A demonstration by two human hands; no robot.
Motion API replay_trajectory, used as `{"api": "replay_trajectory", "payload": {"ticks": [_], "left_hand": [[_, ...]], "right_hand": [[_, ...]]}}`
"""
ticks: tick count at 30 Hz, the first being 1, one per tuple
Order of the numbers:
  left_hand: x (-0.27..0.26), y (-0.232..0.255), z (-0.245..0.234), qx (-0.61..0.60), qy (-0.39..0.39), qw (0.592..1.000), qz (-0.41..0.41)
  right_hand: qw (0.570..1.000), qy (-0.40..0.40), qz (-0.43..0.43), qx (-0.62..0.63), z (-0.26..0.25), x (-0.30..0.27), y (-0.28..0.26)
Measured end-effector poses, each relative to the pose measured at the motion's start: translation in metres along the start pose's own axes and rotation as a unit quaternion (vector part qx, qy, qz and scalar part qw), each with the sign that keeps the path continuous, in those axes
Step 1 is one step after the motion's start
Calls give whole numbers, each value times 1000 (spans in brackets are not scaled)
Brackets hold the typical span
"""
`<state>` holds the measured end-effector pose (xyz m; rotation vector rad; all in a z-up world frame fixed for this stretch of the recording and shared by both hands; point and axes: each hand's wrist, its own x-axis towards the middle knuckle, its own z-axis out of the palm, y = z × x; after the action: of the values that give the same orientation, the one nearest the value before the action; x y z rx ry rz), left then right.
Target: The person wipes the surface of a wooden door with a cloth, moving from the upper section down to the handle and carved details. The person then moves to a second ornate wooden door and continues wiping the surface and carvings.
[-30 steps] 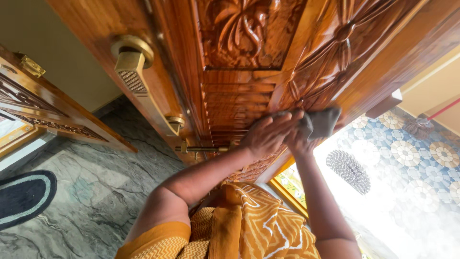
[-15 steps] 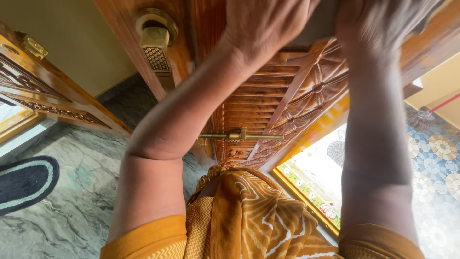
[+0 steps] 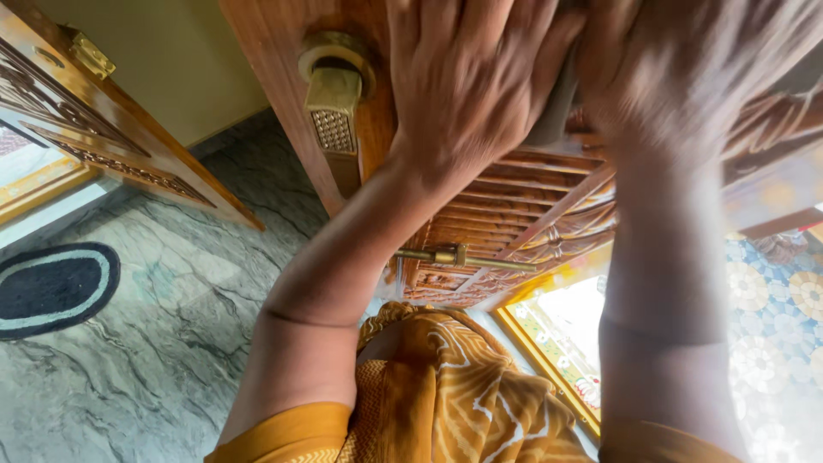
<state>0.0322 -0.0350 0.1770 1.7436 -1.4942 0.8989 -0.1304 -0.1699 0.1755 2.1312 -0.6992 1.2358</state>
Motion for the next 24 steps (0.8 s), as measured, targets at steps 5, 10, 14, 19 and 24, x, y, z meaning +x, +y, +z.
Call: {"api": "replay_trajectory", "payload": {"ticks": [5, 10, 14, 19, 24], "left_hand": [[-52, -1, 27, 48, 75, 996, 18], [-104, -18, 66, 84, 59, 993, 58], [-144, -24, 90, 59, 29, 996, 54], [-181, -30, 111, 17, 32, 998, 58], [-211, -33, 125, 22, 49, 996, 66]], "right_hand": [[1000, 8, -14, -24, 15, -39, -31], [997, 40, 57, 41, 19, -65, -64], [991, 27, 113, 71, 27, -84, -82], [987, -4, 151, 52, 48, -135, -95], [980, -36, 159, 116, 67, -188, -100]]}}
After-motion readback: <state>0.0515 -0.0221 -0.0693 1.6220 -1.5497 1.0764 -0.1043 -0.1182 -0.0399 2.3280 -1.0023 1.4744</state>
